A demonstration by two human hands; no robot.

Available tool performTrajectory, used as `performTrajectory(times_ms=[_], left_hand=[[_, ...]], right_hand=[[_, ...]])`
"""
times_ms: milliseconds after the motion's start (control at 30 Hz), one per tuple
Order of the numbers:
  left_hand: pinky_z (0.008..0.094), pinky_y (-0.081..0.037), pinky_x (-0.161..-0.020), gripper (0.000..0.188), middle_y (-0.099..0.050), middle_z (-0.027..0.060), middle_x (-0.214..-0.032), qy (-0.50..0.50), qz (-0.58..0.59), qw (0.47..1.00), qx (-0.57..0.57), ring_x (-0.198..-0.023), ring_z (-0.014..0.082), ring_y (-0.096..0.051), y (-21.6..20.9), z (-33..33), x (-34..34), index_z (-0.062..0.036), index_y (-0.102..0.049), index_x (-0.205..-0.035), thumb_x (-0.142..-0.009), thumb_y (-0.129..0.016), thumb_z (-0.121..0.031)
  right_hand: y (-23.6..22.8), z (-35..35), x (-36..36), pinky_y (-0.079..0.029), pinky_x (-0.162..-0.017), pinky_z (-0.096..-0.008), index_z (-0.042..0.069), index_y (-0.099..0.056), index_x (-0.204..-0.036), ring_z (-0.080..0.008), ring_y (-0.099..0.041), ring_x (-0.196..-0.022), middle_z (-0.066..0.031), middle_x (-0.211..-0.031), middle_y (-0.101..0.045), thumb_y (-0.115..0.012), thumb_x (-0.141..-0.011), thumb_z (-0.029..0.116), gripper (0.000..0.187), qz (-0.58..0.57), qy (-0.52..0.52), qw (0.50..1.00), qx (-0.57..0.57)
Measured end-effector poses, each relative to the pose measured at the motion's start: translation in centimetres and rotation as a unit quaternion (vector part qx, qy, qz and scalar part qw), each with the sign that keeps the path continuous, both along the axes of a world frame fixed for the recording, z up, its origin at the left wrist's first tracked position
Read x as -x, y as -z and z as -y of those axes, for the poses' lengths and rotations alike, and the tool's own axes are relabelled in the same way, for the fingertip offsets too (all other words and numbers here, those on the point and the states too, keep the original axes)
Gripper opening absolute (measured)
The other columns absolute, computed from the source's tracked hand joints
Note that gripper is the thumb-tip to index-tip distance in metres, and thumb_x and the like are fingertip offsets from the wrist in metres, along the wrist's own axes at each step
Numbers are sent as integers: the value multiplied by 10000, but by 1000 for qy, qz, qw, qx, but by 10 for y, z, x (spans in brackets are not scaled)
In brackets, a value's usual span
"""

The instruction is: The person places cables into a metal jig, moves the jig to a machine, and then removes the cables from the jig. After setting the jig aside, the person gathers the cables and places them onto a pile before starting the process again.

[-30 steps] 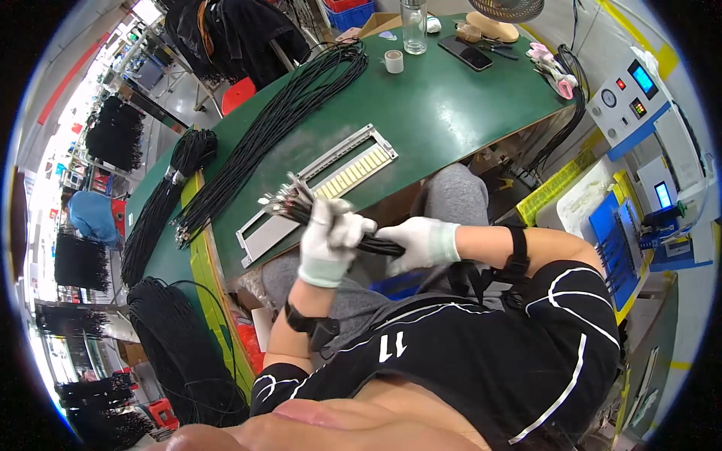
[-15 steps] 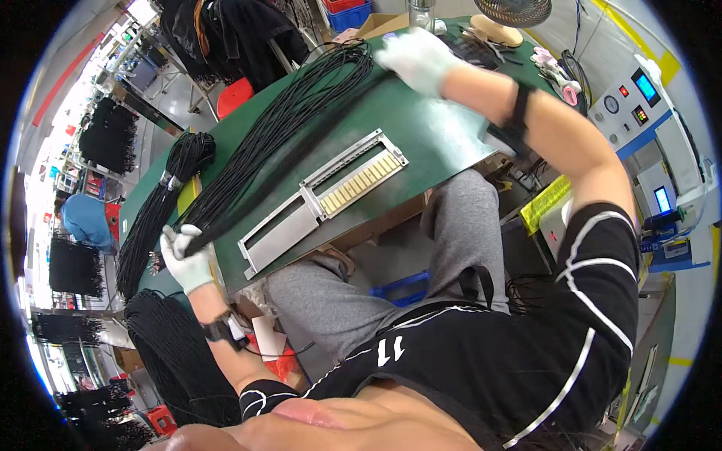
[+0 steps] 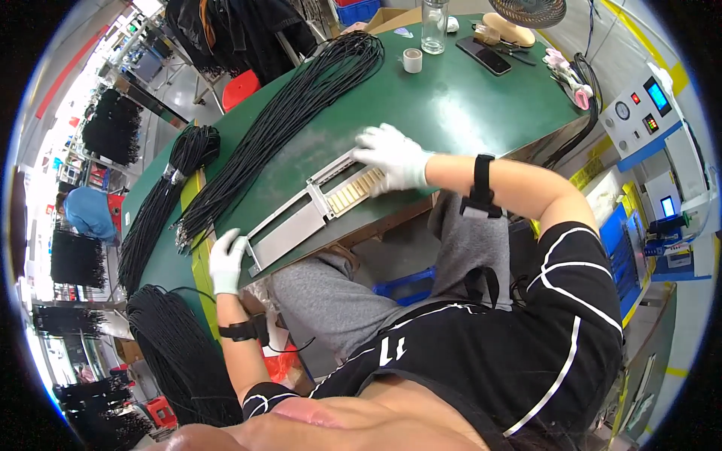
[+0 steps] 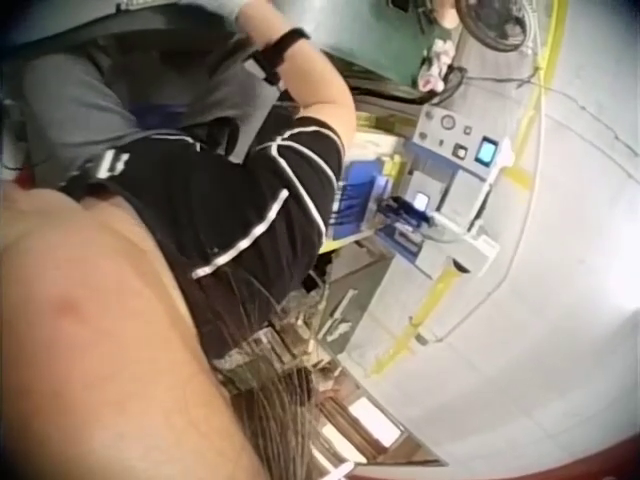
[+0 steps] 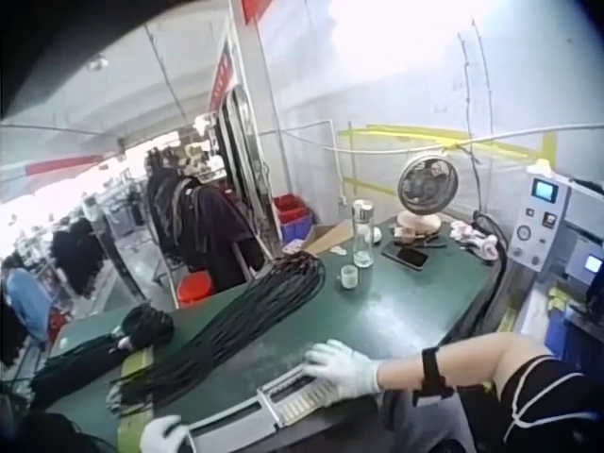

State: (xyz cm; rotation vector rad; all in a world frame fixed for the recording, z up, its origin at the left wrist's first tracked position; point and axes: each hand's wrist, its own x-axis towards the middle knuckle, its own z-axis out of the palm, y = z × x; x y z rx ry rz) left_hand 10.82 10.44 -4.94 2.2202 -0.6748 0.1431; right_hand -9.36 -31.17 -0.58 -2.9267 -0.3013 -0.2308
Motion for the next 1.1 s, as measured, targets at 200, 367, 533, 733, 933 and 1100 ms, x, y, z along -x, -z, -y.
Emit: performTrajectory(times_ms=[200,367,533,733,933,1100], left_hand=[[367,-510,-837,251,-694,97,-943,-6,60,978,-202,-909,284,-652,-25,29,34,-95,-719,-933,-769,-770,-279],[339,-517,-712,280,-688,115,-799,-65,-106,966,-226,-741,231,-656,-25,-11,78,-35,-696,-911,-771,-785,-262],[345,-527,-744,288,-699,115,-876,-18,-106,987,-121,-809,224,-670,-59,-18,164,-46,-711,-978,-798,-771,-263],[332,-512,-781,226,-693,104,-912,-258,127,956,-59,-834,232,-652,-156,-83,217,-40,-716,-987,-816,-757,-182],[380,-507,-817,298,-709,125,-983,-458,218,839,-196,-937,278,-665,-170,-233,233,-51,-724,-986,-839,-727,-309],[431,-495,-847,592,-706,160,-959,-572,-120,719,-375,-986,316,-664,-157,-273,232,-41,-726,-971,-817,-634,-605]], right_hand=[[31,-9,3,-258,-1124,-547,160,-552,-1284,-394,-350,-1363,-189,-1419,-428,-770,-671,496,733,60,14,998,14],[42,-13,-35,-252,-1125,-563,183,-566,-1290,-423,-329,-1361,-190,-1409,-431,-753,-710,469,673,115,-26,993,-14],[52,5,-39,-226,-1160,-534,173,-562,-1336,-408,-335,-1383,-194,-1427,-456,-734,-720,399,678,106,-30,993,-39],[55,8,-39,-247,-1157,-517,111,-565,-1322,-420,-382,-1341,-210,-1399,-482,-605,-835,559,663,124,-48,991,-22],[60,7,-45,-257,-1157,-503,104,-567,-1314,-415,-397,-1332,-210,-1378,-504,-625,-842,525,635,139,-78,987,-31],[70,21,-47,-266,-1158,-493,112,-577,-1307,-391,-407,-1329,-187,-1380,-511,-679,-819,459,607,152,-79,985,-26]])
